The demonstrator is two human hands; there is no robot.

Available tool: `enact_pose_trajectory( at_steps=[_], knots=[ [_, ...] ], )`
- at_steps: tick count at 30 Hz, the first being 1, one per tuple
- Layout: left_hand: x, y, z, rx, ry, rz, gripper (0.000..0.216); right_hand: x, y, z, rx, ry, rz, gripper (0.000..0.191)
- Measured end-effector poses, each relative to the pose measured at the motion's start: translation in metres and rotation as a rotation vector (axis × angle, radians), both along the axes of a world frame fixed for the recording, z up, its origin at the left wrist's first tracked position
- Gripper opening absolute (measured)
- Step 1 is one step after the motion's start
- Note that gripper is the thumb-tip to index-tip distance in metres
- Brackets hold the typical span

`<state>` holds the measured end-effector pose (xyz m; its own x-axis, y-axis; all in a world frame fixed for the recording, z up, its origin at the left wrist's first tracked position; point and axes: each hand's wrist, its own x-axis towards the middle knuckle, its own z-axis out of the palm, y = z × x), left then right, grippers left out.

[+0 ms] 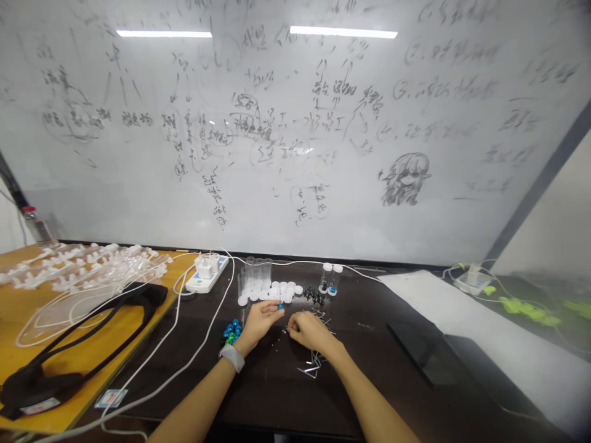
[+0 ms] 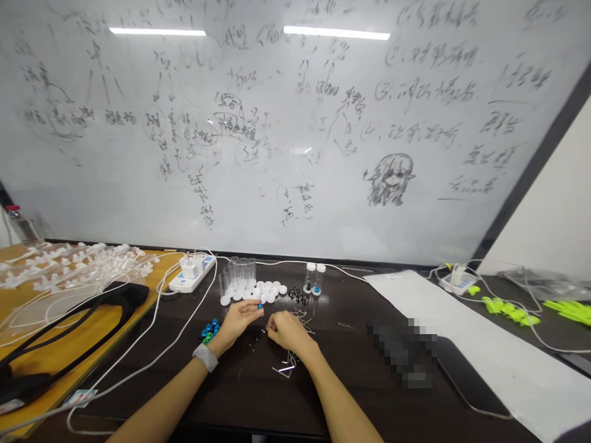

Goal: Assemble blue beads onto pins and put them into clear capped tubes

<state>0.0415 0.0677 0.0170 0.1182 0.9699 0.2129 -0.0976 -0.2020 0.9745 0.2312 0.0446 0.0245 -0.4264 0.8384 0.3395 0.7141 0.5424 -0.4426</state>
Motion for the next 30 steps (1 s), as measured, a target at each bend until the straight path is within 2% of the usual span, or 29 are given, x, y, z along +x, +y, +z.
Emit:
enact_pose_trajectory(
  at_steps=[4,8,12,17,30],
  knots=[
    [0.0,-0.001,0.001,-0.003,0.006,0.012,0.048,0.001,0.001,0.003,0.011,0.053,-0.01,0.015],
    [0.0,-0.001,0.002,0.014,0.023,0.021,0.047,-0.004,0.004,0.01,0.01,0.303,-0.016,0.02],
    [0.002,-0.001,0.0,0.049,0.044,0.021,0.042,-0.017,0.004,0.011,0.006,0.522,-0.116,0.03],
    [0.004,0.0,-0.002,0.063,0.061,0.016,0.04,-0.028,0.002,0.007,0.003,0.602,-0.196,0.027],
    [0.005,-0.001,-0.005,0.104,0.102,0.044,0.039,-0.03,0.005,0.001,-0.046,0.676,-0.209,0.029]
  ],
)
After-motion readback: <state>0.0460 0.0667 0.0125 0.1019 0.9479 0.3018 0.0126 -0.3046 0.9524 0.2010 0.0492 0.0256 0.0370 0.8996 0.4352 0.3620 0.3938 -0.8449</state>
